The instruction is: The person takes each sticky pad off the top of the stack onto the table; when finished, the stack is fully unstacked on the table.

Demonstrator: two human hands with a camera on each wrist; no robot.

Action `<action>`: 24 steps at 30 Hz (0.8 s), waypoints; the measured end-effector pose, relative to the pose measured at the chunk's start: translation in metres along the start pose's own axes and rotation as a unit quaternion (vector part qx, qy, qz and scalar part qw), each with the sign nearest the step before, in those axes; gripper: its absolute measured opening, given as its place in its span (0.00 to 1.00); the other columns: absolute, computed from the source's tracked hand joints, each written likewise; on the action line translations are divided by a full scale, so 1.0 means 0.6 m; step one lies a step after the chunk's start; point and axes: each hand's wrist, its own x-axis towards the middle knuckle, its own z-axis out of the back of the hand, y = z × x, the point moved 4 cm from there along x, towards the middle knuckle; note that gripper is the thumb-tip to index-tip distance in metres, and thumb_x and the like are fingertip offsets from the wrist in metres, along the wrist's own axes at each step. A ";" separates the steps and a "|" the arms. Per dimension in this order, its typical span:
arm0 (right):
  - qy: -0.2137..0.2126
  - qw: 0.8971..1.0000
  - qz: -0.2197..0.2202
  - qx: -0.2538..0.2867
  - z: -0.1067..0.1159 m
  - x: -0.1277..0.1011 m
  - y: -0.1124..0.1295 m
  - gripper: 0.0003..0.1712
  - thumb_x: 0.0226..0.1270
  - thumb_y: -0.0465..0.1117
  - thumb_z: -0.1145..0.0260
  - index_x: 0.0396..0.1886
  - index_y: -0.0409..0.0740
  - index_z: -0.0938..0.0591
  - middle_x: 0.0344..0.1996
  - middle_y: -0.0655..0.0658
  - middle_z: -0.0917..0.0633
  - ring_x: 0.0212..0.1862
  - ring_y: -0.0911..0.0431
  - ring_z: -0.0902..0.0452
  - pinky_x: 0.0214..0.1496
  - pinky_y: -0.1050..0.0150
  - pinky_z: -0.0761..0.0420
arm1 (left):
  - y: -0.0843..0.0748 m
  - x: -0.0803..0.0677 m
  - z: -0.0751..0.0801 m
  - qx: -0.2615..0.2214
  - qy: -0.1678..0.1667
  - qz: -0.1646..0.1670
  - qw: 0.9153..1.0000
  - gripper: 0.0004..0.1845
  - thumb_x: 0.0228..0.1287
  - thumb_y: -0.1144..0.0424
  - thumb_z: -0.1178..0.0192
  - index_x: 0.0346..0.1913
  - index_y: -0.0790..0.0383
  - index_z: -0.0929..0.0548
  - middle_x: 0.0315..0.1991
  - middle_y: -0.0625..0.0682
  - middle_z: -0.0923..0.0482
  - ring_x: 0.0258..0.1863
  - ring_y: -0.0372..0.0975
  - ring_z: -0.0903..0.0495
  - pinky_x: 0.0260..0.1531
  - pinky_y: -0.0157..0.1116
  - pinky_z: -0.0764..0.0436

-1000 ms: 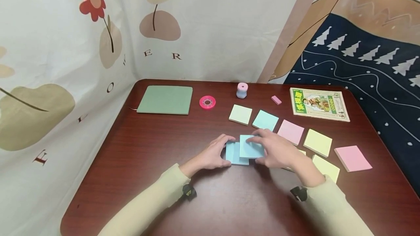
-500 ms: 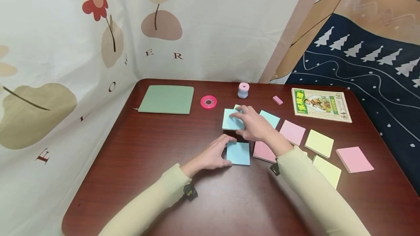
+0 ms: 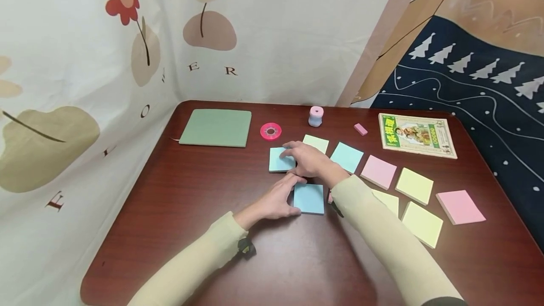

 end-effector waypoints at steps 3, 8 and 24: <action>0.014 1.000 0.004 -0.007 -0.002 0.003 0.000 0.28 0.58 0.47 0.26 0.60 0.49 0.18 0.68 0.41 0.29 0.66 0.47 0.32 0.66 0.53 0.33 | 0.000 -0.001 0.000 -0.002 -0.004 -0.005 1.000 0.37 0.45 0.67 0.23 0.60 0.65 0.29 0.62 0.54 0.31 0.62 0.44 0.32 0.61 0.42 0.31; 0.020 1.000 0.006 -0.002 -0.002 -0.003 -0.004 0.29 0.59 0.49 0.27 0.61 0.50 0.19 0.69 0.42 0.30 0.68 0.48 0.33 0.70 0.52 0.39 | -0.001 -0.002 0.000 0.000 0.002 -0.001 1.000 0.37 0.46 0.66 0.23 0.61 0.64 0.30 0.65 0.54 0.34 0.63 0.45 0.32 0.61 0.43 0.31; -0.103 0.989 -0.032 0.097 0.030 -0.115 -0.032 0.33 0.63 0.53 0.30 0.64 0.44 0.23 0.68 0.38 0.29 0.68 0.43 0.35 0.67 0.45 0.36 | -0.003 -0.009 0.007 -0.051 0.000 0.011 0.999 0.34 0.54 0.63 0.28 0.63 0.65 0.29 0.56 0.54 0.28 0.53 0.44 0.27 0.57 0.40 0.28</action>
